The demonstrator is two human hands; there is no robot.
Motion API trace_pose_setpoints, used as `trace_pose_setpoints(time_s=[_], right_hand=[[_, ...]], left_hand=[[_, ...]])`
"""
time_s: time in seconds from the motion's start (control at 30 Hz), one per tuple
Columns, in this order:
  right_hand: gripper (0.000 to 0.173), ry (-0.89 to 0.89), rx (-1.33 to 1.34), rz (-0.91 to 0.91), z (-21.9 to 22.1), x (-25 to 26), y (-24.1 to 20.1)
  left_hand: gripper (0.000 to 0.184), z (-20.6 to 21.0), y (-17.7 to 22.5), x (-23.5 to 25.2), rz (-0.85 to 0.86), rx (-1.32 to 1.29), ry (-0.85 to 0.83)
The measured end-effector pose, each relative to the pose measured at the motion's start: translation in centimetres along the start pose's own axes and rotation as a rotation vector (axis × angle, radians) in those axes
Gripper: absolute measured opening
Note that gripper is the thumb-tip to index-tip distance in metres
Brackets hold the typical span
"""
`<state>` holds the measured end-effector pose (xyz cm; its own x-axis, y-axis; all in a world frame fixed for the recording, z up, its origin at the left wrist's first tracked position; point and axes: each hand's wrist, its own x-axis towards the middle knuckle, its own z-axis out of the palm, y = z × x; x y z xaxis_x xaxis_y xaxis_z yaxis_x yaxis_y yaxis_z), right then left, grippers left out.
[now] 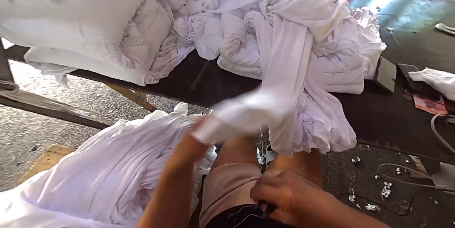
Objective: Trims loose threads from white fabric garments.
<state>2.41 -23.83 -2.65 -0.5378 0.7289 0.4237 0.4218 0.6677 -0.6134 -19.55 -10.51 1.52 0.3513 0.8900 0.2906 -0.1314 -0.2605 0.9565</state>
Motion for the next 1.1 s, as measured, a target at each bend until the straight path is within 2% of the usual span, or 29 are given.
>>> trace_pose_setpoints(time_s=[0.03, 0.07, 0.1, 0.17, 0.23, 0.3, 0.33, 0.37, 0.43, 0.47, 0.53, 0.6, 0.63, 0.73, 0.8, 0.9, 0.93, 1.0, 1.03, 1.1], right_hand=[[0.012, 0.055, -0.027, 0.052, -0.8, 0.3, 0.8], [0.009, 0.131, -0.081, 0.112, -1.8, 0.7, 1.7], [0.009, 0.215, -0.147, 0.18, -3.1, 1.2, 2.9], [0.019, 0.381, -0.295, 0.375, -5.6, 2.2, 5.2], [0.039, 0.489, -0.381, 0.635, -7.5, 2.5, 8.0], [0.062, 0.471, -0.354, 0.892, -8.9, 2.3, 10.6], [0.064, 0.431, -0.331, 0.978, -9.4, 2.2, 11.5], [0.056, 0.414, -0.321, 0.993, -9.6, 1.8, 12.2], [0.035, 0.514, -0.293, 0.868, -9.8, 1.0, 12.2], [0.028, 0.6, -0.171, 0.809, -10.2, 0.8, 11.5], [0.011, 0.796, 0.364, 0.711, -10.9, 0.6, 9.7], [0.026, 0.905, 0.866, 0.609, -11.5, 0.0, 8.6], [0.029, 0.891, 1.002, 0.567, -11.6, -0.4, 8.4], [0.011, 0.775, 1.108, 0.48, -11.0, -1.1, 7.3], [0.024, 0.704, 1.075, 0.415, -10.7, -1.7, 6.3], [0.029, 0.687, 0.992, 0.375, -11.0, -3.5, 5.5], [0.027, 0.736, 0.881, 0.442, -11.3, -4.2, 5.4], [0.024, 0.846, 0.407, 0.719, -11.6, -4.8, 5.6], [0.027, 0.835, 0.177, 0.819, -11.7, -5.0, 5.8], [0.028, 0.836, -0.069, 0.87, -11.1, -5.2, 6.5]], left_hand=[[0.021, -1.3, 1.6, 2.0, 0.167, -0.26, 0.168], [0.036, -3.1, 3.3, 3.9, 0.354, -0.342, 0.195], [0.051, -4.7, 4.7, 5.2, 0.509, -0.319, 0.18], [0.055, -4.2, 6.3, 6.2, 0.624, -0.258, 0.197], [0.043, -1.0, 5.6, 6.0, 0.533, -0.116, 0.105], [0.04, 1.1, 2.6, 5.7, 0.417, 0.088, -0.081], [0.039, 1.9, 0.8, 5.5, 0.378, 0.155, -0.139], [0.037, 2.7, -0.8, 5.3, 0.332, 0.177, -0.164], [0.032, 4.3, -3.5, 4.9, 0.202, 0.133, -0.154], [0.03, 5.2, -4.2, 4.9, 0.101, 0.091, -0.139], [0.029, 6.9, -5.2, 5.4, -0.141, -0.007, -0.105], [0.034, 8.7, -6.3, 6.6, -0.336, -0.105, -0.107], [0.041, 9.7, -6.9, 7.2, -0.402, -0.149, -0.138], [0.057, 12.4, -8.7, 8.7, -0.488, -0.241, -0.239], [0.06, 13.7, -8.8, 9.3, -0.532, -0.287, -0.264], [0.06, 14.3, -8.6, 9.9, -0.591, -0.271, -0.252], [0.052, 14.4, -8.7, 10.0, -0.584, -0.273, -0.261], [0.031, 14.2, -8.5, 10.1, -0.515, -0.24, -0.315], [0.025, 14.0, -8.2, 10.1, -0.484, -0.18, -0.325], [0.027, 13.9, -7.9, 10.1, -0.49, -0.094, -0.302]])
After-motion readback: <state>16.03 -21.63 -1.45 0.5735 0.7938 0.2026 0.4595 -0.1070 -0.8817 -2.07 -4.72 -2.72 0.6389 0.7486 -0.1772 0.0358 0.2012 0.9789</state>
